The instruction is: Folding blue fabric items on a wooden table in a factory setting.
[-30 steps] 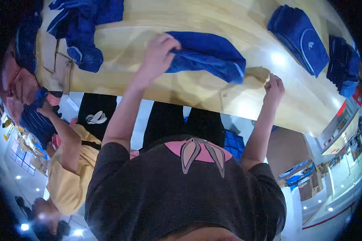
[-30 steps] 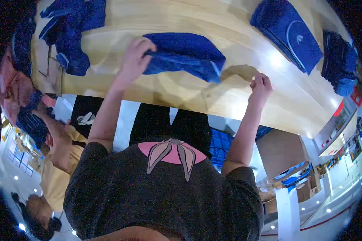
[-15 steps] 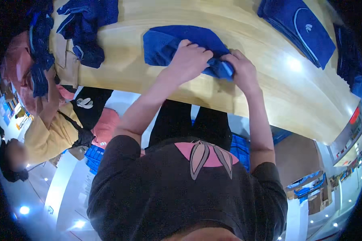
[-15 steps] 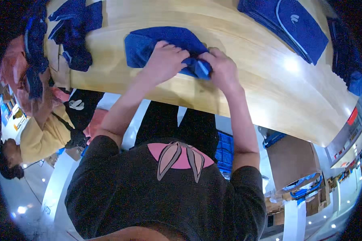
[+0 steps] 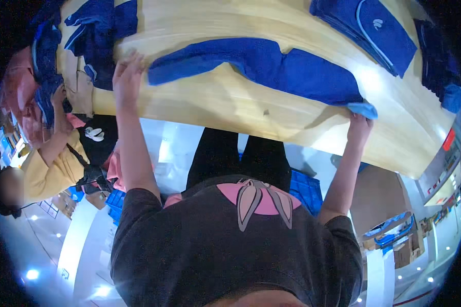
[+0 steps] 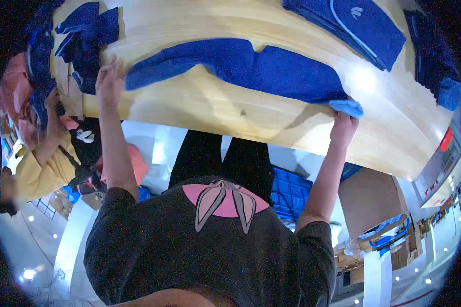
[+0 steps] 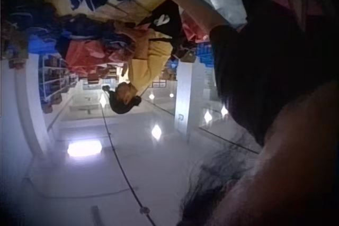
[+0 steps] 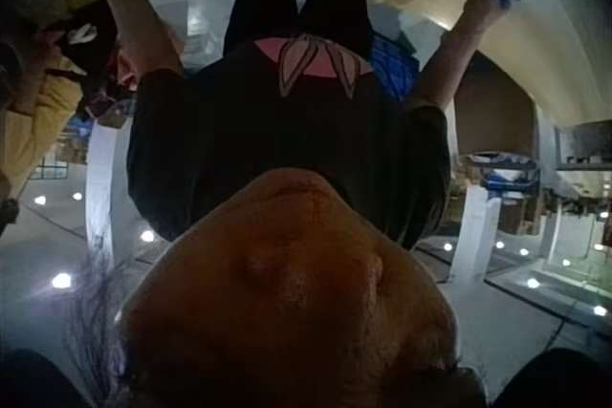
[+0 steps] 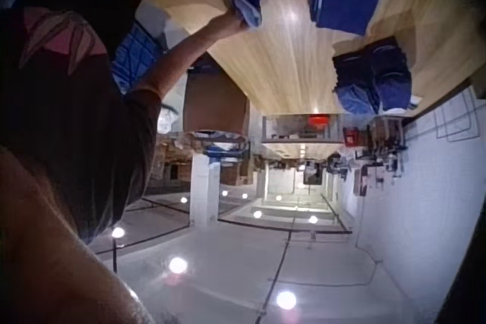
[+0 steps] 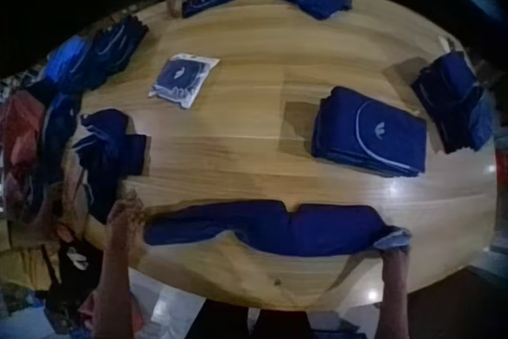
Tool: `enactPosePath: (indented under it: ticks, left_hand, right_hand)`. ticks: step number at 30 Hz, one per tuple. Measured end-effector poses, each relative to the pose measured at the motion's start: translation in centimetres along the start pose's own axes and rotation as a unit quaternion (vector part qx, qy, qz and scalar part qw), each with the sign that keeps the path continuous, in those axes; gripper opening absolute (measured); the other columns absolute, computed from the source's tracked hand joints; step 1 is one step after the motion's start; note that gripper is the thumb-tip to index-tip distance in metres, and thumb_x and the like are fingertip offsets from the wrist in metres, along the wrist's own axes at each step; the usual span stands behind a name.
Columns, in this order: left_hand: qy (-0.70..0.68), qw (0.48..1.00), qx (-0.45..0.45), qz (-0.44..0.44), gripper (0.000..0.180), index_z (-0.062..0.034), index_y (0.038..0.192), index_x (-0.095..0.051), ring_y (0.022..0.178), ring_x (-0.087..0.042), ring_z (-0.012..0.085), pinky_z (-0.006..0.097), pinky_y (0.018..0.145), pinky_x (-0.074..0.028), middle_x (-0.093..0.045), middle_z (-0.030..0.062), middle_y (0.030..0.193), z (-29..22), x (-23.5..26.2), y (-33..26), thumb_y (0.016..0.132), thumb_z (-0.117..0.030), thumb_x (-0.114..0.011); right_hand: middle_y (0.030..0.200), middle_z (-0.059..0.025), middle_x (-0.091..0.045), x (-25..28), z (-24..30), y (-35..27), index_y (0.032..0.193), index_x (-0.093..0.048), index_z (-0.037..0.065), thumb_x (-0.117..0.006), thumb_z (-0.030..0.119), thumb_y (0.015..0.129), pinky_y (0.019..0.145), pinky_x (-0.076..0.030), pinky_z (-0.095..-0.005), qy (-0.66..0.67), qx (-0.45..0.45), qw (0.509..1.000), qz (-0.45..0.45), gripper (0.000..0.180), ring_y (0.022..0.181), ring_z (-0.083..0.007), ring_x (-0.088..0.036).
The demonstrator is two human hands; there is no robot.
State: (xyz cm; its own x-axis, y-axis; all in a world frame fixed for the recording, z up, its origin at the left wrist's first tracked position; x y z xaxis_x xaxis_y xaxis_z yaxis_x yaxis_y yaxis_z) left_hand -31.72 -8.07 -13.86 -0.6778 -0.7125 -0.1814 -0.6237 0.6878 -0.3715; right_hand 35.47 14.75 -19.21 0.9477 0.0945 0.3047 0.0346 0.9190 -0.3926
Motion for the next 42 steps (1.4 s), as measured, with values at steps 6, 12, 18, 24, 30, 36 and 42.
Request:
enactPosePath:
  ticks: [6, 12, 18, 24, 30, 36, 42]
  left_hand:
    - [-0.024, 0.982, 0.104, -0.153, 0.020, -0.0066, 0.115, -0.064, 0.074, -0.062, 0.0165, 0.027, 0.069, -0.051, -0.069, 0.0074, 0.098, 5.9, 1.4, -1.3, 0.098, -0.018, -0.065]
    - [0.505, 0.856, -0.054, -0.098, 0.039, -0.0012, 0.121, -0.067, 0.072, -0.065, 0.0192, 0.028, 0.069, -0.053, -0.072, 0.0091, 0.087, 5.6, -7.4, -3.8, 0.090, -0.025, -0.075]
    - [0.367, 0.923, 0.048, -0.100, 0.034, 0.0047, 0.112, -0.070, 0.080, -0.066, 0.0175, 0.028, 0.075, -0.054, -0.074, 0.0114, 0.097, 5.5, -0.8, -0.9, 0.088, -0.018, -0.076]
    - [0.364, 0.925, -0.028, -0.106, 0.034, 0.0040, 0.112, -0.070, 0.084, -0.066, 0.0167, 0.026, 0.077, -0.053, -0.074, 0.0098, 0.098, 4.8, -2.0, -0.4, 0.091, -0.023, -0.075]
    - [0.412, 0.902, 0.022, -0.129, 0.033, 0.0023, 0.109, -0.071, 0.085, -0.066, 0.0177, 0.029, 0.080, -0.052, -0.074, 0.0095, 0.096, 5.5, -1.1, -3.2, 0.094, -0.027, -0.073]
    - [0.385, 0.916, -0.016, -0.114, 0.029, 0.0032, 0.113, -0.068, 0.089, -0.066, 0.0186, 0.029, 0.083, -0.051, -0.073, 0.0096, 0.103, 4.9, -4.5, -5.1, 0.100, -0.023, -0.063]
    - [0.335, 0.929, -0.037, -0.150, 0.027, 0.0024, 0.120, -0.065, 0.091, -0.064, 0.0179, 0.029, 0.082, -0.051, -0.070, 0.0115, 0.111, 3.5, -5.7, -4.6, 0.102, -0.017, -0.058]
  right_hand:
    - [0.124, -0.0146, -0.062, 1.6, 0.3, -0.6, 0.132, -0.055, 0.000, -0.058, 0.007, 0.101, 0.087, -0.052, -0.0294, 0.249, -0.117, 0.955, -0.111, 0.033, 0.101, -0.0194, -0.064]
    - [0.119, -0.0157, -0.064, 0.3, 0.9, -0.5, 0.126, -0.059, -0.001, -0.059, 0.017, 0.102, 0.086, -0.052, -0.0302, 0.120, -0.139, 0.972, -0.149, 0.030, 0.103, -0.0221, -0.064]
    - [0.112, -0.0158, -0.066, 4.0, -1.2, 2.1, 0.120, -0.063, -0.002, -0.057, 0.024, 0.103, 0.083, -0.053, -0.0291, 0.137, -0.063, 0.979, -0.138, 0.031, 0.097, -0.0237, -0.065]
    - [0.108, -0.0154, -0.066, 3.8, -0.5, 1.4, 0.120, -0.062, -0.001, -0.057, 0.024, 0.103, 0.078, -0.053, -0.0264, 0.172, -0.130, 0.953, -0.215, 0.031, 0.090, -0.0227, -0.066]
    - [0.096, -0.0114, -0.060, 4.7, -0.7, 0.6, 0.117, -0.058, -0.002, -0.052, 0.030, 0.103, 0.072, -0.053, -0.0319, 0.081, -0.162, 0.934, -0.308, 0.035, 0.085, -0.0208, -0.061]
    - [0.066, -0.0015, -0.048, 4.3, -1.2, -0.4, 0.077, -0.059, 0.007, -0.061, 0.054, 0.097, 0.056, -0.039, -0.0229, 0.065, -0.247, 0.935, -0.247, 0.051, 0.058, -0.0104, -0.046]
    - [0.061, -0.0015, -0.050, 3.9, 1.7, 2.6, 0.075, -0.060, 0.006, -0.069, 0.036, 0.096, 0.049, -0.035, -0.0204, -0.018, -0.164, 0.963, -0.213, 0.038, 0.055, -0.0089, -0.047]
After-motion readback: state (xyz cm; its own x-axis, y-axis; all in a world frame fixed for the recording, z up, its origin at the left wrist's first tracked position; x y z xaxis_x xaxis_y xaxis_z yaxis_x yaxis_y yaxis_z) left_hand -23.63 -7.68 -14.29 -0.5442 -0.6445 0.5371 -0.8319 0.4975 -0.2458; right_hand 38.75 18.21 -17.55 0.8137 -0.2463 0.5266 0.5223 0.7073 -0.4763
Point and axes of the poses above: each hand's wrist, its own y-axis towards the middle knuckle, its own x-axis out of the back of the hand, z = x × y, the point moved 7 cm from there along y, towards the middle knuckle
